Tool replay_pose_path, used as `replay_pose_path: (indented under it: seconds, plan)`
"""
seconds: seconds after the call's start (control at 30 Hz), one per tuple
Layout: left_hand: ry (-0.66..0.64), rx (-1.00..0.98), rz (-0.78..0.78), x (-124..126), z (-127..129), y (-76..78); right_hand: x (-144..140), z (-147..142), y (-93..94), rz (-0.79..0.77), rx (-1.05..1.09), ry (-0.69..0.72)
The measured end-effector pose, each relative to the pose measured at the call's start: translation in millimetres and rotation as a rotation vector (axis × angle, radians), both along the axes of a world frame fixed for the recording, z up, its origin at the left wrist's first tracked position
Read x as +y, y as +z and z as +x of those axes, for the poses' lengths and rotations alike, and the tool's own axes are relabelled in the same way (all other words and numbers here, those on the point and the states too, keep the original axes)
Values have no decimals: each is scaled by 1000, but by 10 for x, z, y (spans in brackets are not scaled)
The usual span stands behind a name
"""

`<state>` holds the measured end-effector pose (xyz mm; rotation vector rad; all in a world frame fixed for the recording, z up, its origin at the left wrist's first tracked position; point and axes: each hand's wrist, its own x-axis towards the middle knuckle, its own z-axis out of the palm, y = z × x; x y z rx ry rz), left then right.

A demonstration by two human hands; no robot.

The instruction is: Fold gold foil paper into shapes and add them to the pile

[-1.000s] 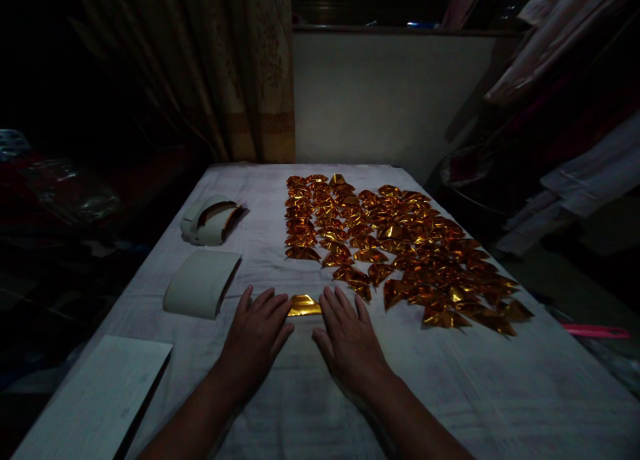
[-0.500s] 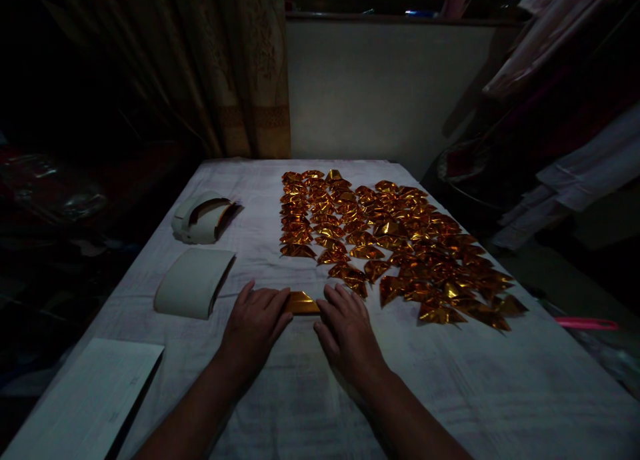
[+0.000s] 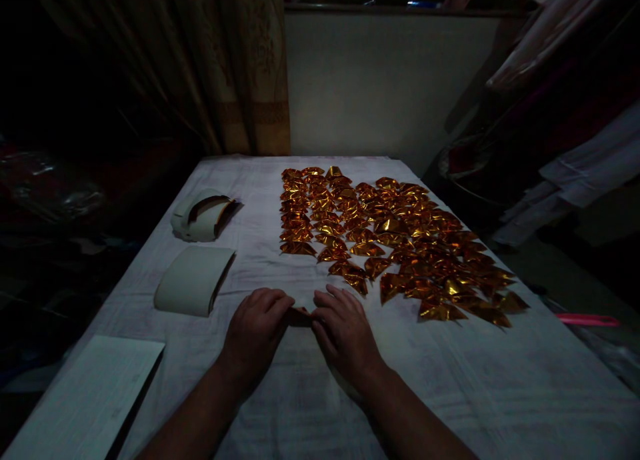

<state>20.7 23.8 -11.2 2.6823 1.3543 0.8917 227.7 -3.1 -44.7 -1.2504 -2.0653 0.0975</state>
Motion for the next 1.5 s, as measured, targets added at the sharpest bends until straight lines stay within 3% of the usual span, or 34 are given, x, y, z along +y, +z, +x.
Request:
replay_pose_path:
  seconds: [0.3,0.47,0.63,0.8,1.03,1.2,1.5]
  plan:
    - [-145,-117,-154,1,-60,16,31,30,1,33,-58,0]
    - [-187,-162,-240,50,-76,-9,52,48,23,128,-112,34]
    - [-149,-92,-179,37,-139,-78,32,-11,87,152,-157,69]
    - [-146,-95,-215,-38,-203,-55,46,-46,109,120,-132,104]
    - [8,-186,-274,-76,-122,-75,16,-151,155,53,-134,118]
    - [24,-134,-267,-60,-103,-118,-16,-223,120,70,-106,183]
    - [39,-84,-359,-62,-115,-132,12,-23,155,-131,-7,253]
